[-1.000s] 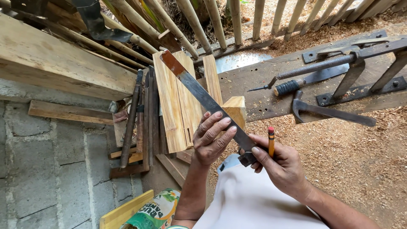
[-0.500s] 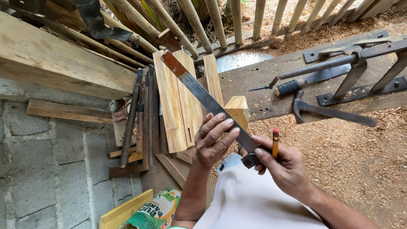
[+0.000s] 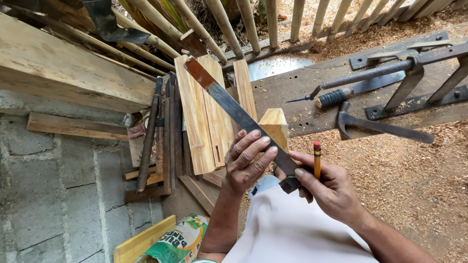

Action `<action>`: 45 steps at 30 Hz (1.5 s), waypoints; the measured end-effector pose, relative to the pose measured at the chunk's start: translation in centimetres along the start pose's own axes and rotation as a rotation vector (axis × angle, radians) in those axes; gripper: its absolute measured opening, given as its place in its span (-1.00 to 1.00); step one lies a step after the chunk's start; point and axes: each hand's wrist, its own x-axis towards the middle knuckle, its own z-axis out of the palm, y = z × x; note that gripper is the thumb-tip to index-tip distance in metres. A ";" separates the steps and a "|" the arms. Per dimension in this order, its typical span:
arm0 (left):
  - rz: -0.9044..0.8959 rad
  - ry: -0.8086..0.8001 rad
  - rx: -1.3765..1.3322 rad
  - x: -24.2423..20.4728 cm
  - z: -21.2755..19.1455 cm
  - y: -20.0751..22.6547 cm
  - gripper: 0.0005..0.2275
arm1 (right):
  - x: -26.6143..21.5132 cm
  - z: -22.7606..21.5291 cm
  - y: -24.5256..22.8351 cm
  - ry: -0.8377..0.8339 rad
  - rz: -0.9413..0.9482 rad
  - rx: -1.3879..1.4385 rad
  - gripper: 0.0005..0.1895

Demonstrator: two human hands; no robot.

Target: Measuring and marking wooden planks with a square ruler and pencil, then fitting pieces together using a hammer.

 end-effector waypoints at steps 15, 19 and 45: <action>0.054 0.004 0.013 -0.4 0.0 -0.5 -0.74 | 0.3 -0.8 2.6 -0.006 0.067 0.083 -0.57; 0.073 0.024 0.001 0.0 -0.1 -0.2 -0.67 | 0.2 -1.0 3.0 -0.029 0.060 0.109 -0.58; 0.031 0.000 -0.039 0.6 -0.2 0.0 -0.68 | 0.5 -2.5 2.5 0.037 -0.071 -0.003 -0.58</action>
